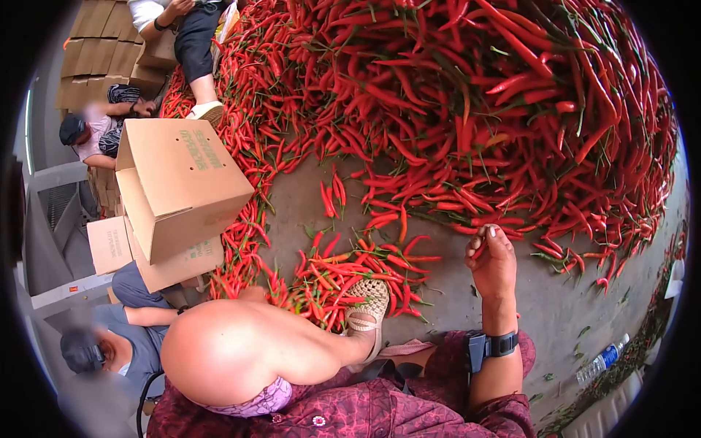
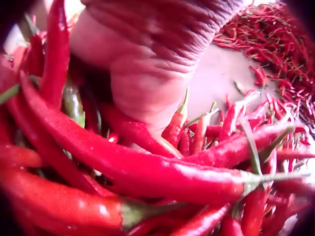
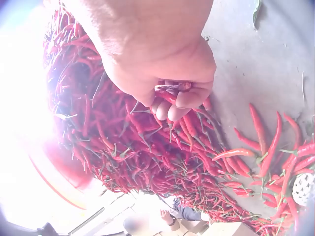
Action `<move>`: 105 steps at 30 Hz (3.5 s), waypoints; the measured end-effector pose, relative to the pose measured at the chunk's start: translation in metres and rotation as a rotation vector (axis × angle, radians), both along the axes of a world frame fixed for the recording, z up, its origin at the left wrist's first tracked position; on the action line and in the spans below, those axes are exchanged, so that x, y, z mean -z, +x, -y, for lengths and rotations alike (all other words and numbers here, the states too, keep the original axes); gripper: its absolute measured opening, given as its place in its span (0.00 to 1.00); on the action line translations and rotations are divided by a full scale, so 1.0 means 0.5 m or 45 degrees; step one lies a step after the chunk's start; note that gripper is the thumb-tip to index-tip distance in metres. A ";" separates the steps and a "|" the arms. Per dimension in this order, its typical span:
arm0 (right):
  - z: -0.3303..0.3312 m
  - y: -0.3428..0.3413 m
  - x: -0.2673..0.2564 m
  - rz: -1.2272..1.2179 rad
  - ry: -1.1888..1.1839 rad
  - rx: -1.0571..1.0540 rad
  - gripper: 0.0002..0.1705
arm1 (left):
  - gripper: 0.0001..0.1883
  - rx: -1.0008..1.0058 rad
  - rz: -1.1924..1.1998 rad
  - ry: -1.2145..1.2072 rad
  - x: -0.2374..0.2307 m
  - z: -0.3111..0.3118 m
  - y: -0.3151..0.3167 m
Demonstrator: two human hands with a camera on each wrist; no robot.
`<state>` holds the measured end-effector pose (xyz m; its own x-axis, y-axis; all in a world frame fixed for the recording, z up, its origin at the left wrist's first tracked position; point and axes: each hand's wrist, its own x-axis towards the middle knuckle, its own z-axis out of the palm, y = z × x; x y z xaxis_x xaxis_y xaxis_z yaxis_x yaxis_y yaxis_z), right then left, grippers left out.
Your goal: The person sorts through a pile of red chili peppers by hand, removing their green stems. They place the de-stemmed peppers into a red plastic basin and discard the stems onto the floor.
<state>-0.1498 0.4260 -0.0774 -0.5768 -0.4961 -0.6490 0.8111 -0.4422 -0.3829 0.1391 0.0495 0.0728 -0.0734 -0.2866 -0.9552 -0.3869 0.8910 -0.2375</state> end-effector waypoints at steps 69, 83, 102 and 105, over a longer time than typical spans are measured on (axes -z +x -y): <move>0.092 0.045 0.003 -1.521 0.848 -1.168 0.25 | 0.11 0.069 -1.687 0.249 0.108 -0.006 -0.361; -0.001 -0.111 -0.038 -0.405 0.400 0.075 0.13 | 0.32 0.651 -1.597 0.413 0.190 -0.192 -0.500; -0.014 -0.097 -0.043 -0.526 0.498 0.079 0.12 | 0.18 0.651 -1.548 0.497 -0.008 -0.031 -0.555; -0.008 -0.100 -0.042 -0.489 0.500 0.075 0.12 | 0.23 0.460 -1.936 0.474 -0.102 -0.100 -0.700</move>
